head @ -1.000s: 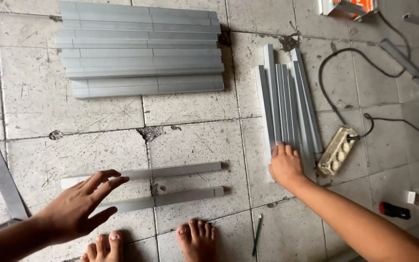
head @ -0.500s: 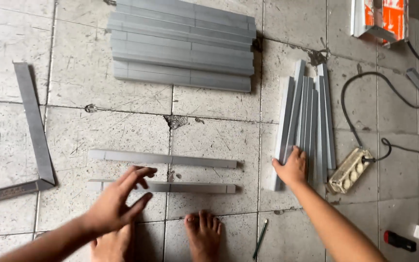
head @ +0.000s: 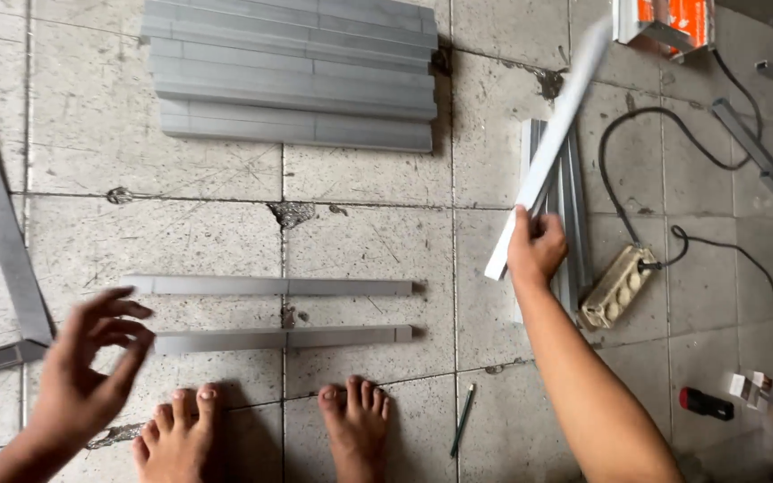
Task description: Measuring and marking lines on aluminum profiles using a square ruler and a pencil.
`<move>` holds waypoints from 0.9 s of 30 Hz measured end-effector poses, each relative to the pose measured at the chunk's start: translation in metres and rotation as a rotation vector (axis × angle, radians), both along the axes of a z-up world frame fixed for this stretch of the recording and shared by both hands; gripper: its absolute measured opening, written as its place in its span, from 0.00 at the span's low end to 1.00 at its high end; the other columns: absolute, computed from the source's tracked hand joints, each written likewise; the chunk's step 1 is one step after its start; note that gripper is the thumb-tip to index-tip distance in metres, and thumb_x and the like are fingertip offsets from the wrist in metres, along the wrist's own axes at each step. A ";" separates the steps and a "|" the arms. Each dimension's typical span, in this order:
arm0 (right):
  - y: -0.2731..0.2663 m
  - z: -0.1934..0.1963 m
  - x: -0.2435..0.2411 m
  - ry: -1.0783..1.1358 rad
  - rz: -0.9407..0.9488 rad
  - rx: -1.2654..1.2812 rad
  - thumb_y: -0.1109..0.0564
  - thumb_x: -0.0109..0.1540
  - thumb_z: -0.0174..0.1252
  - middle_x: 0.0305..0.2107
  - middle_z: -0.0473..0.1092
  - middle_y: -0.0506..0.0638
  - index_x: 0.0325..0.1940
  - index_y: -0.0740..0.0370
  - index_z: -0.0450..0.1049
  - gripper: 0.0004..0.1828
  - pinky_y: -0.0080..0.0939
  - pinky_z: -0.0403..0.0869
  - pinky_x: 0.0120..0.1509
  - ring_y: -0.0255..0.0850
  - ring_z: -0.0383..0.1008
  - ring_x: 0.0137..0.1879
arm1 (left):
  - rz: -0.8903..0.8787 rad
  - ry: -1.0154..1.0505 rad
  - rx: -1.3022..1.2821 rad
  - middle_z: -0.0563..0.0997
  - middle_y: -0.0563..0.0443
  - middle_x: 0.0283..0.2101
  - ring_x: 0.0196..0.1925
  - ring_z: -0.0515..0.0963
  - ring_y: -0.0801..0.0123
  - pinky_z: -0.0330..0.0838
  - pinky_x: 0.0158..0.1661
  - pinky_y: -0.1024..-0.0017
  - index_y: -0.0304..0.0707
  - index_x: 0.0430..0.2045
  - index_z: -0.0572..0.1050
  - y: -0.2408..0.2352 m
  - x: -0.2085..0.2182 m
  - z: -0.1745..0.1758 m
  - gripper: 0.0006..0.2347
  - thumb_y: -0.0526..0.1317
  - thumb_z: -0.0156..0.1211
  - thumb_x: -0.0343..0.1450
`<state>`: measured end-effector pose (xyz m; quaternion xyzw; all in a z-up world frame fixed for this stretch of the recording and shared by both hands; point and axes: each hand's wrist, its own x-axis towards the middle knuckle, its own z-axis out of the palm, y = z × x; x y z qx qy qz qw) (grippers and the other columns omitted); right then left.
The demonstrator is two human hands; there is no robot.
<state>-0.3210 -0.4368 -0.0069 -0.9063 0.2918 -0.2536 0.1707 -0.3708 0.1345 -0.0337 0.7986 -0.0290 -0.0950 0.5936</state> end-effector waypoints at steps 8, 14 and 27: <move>-0.007 0.041 0.030 -0.452 0.268 0.009 0.60 0.68 0.60 0.37 0.72 0.58 0.47 0.72 0.64 0.13 0.37 0.81 0.46 0.43 0.78 0.40 | 0.046 -0.033 -0.114 0.74 0.37 0.44 0.45 0.79 0.57 0.78 0.52 0.64 0.26 0.61 0.59 -0.032 -0.007 0.003 0.25 0.28 0.56 0.68; -0.001 0.008 0.019 -0.309 0.199 0.139 0.58 0.67 0.61 0.44 0.70 0.59 0.52 0.70 0.63 0.18 0.40 0.85 0.52 0.47 0.80 0.47 | -0.044 -0.042 -0.027 0.79 0.41 0.41 0.42 0.83 0.64 0.81 0.48 0.68 0.29 0.60 0.63 -0.032 -0.012 -0.003 0.25 0.29 0.60 0.66; 0.013 -0.037 -0.034 -0.128 0.438 -0.025 0.60 0.58 0.74 0.37 0.72 0.70 0.51 0.72 0.70 0.24 0.55 0.75 0.46 0.64 0.77 0.49 | 0.161 -0.250 -0.044 0.79 0.39 0.35 0.35 0.82 0.51 0.76 0.37 0.59 0.27 0.57 0.70 -0.021 0.007 -0.013 0.19 0.27 0.61 0.70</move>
